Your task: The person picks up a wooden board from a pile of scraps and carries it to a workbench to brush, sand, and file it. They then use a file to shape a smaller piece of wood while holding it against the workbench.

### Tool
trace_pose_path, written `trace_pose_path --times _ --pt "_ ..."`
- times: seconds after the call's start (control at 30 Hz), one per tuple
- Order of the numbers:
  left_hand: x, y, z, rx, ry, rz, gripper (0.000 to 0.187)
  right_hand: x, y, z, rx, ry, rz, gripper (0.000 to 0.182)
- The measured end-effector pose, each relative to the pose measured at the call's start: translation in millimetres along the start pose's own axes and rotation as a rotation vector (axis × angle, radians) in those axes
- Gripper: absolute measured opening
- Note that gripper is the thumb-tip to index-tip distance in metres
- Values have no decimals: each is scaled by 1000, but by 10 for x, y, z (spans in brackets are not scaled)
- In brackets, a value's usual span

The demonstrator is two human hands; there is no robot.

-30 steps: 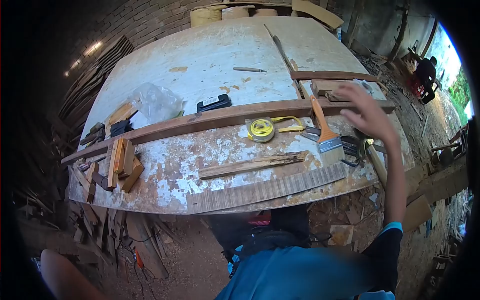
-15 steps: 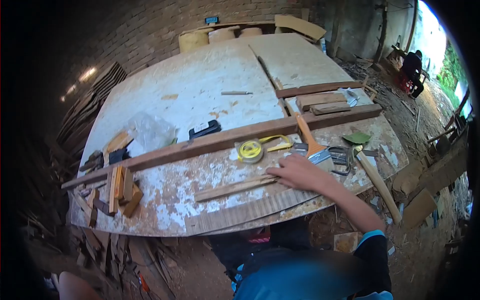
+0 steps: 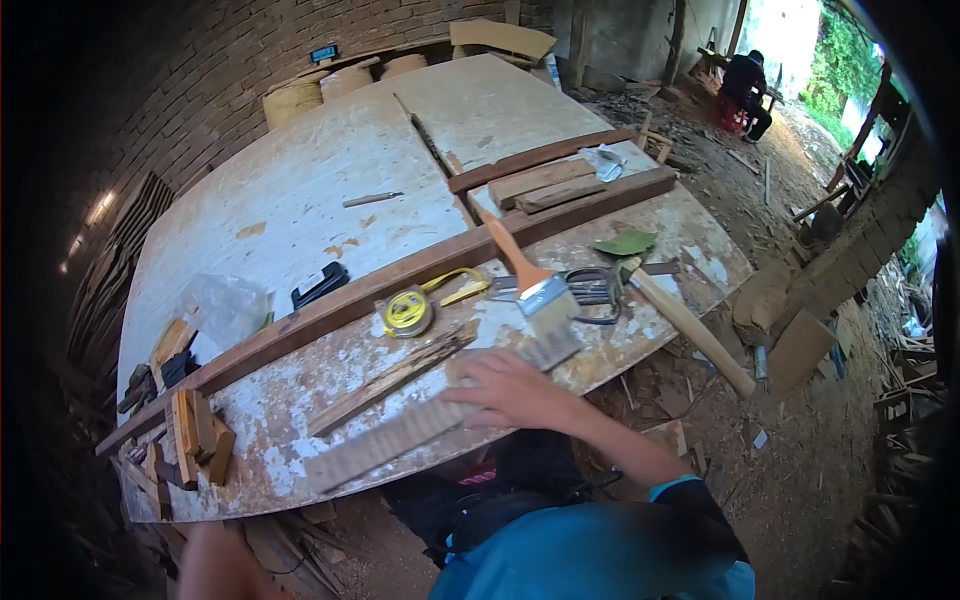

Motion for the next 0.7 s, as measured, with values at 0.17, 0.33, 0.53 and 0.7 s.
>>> trace_pose_path --times 0.17,0.33,0.53,0.7 --pt "1010 -1048 -244 -274 -181 -218 36 -184 339 -66 -21 -86 245 43" --pt "2000 -2466 -519 -368 -14 -878 45 -1276 -267 987 428 -396 460 55" --pt "2290 -2545 -575 -303 186 -991 56 -1005 -1320 2676 912 -155 -41 57" --pt "2322 -2523 -608 -297 203 -940 54 -1032 -1372 2824 924 -141 134 36"
Point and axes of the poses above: each hand's wrist, its own y-axis towards the middle knuckle, its own x-axis out of the palm, z = x × y, the point moved 9 cm from there along y, towards the middle knuckle, and after that the axes turned 12 degrees about -y, right-handed, at the moved point
